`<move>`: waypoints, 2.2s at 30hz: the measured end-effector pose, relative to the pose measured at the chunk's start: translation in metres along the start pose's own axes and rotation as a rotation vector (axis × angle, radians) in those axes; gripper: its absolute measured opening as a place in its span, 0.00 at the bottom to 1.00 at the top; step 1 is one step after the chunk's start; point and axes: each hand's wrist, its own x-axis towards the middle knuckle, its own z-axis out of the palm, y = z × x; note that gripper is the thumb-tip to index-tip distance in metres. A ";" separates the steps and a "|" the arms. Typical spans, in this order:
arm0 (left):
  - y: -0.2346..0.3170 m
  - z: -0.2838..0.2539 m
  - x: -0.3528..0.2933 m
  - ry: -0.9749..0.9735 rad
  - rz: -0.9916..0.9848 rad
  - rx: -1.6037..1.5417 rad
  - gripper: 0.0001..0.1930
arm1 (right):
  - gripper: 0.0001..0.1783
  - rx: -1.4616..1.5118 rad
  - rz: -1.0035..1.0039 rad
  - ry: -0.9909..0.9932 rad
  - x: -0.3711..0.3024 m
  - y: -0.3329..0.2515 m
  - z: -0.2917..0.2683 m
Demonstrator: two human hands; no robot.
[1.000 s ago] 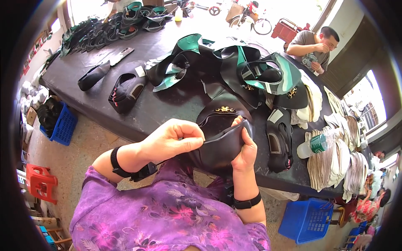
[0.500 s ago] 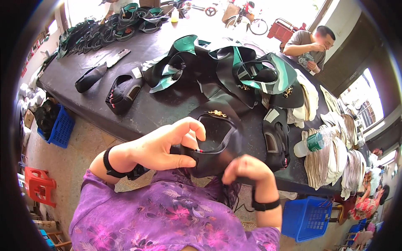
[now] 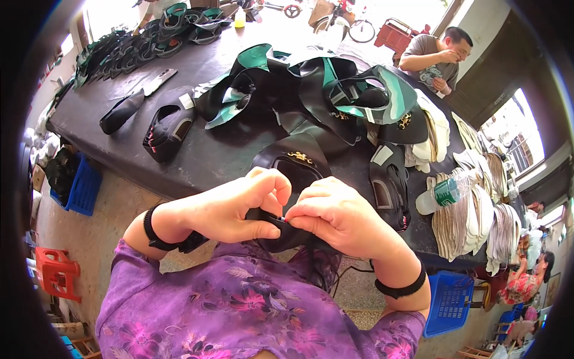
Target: The recorder is assembling components of black sandals by fitting the upper straps together and checking the alignment.
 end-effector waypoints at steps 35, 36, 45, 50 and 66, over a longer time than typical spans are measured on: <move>-0.104 -0.246 -0.271 0.679 -0.659 1.540 0.10 | 0.14 -0.463 -0.078 0.276 -0.004 0.019 0.063; -0.119 -0.253 -0.287 0.704 -0.686 1.534 0.09 | 0.15 -0.459 -0.037 0.270 -0.006 0.020 0.065; -0.176 -0.271 -0.322 0.917 -0.881 1.578 0.10 | 0.12 -0.340 0.043 0.160 0.007 0.004 0.070; -0.210 -0.272 -0.341 0.985 -1.144 1.289 0.21 | 0.12 0.608 -0.188 -0.004 0.037 -0.027 0.050; -0.116 -0.093 0.036 0.383 -0.016 0.871 0.20 | 0.17 1.366 -0.712 -0.036 0.007 -0.063 0.065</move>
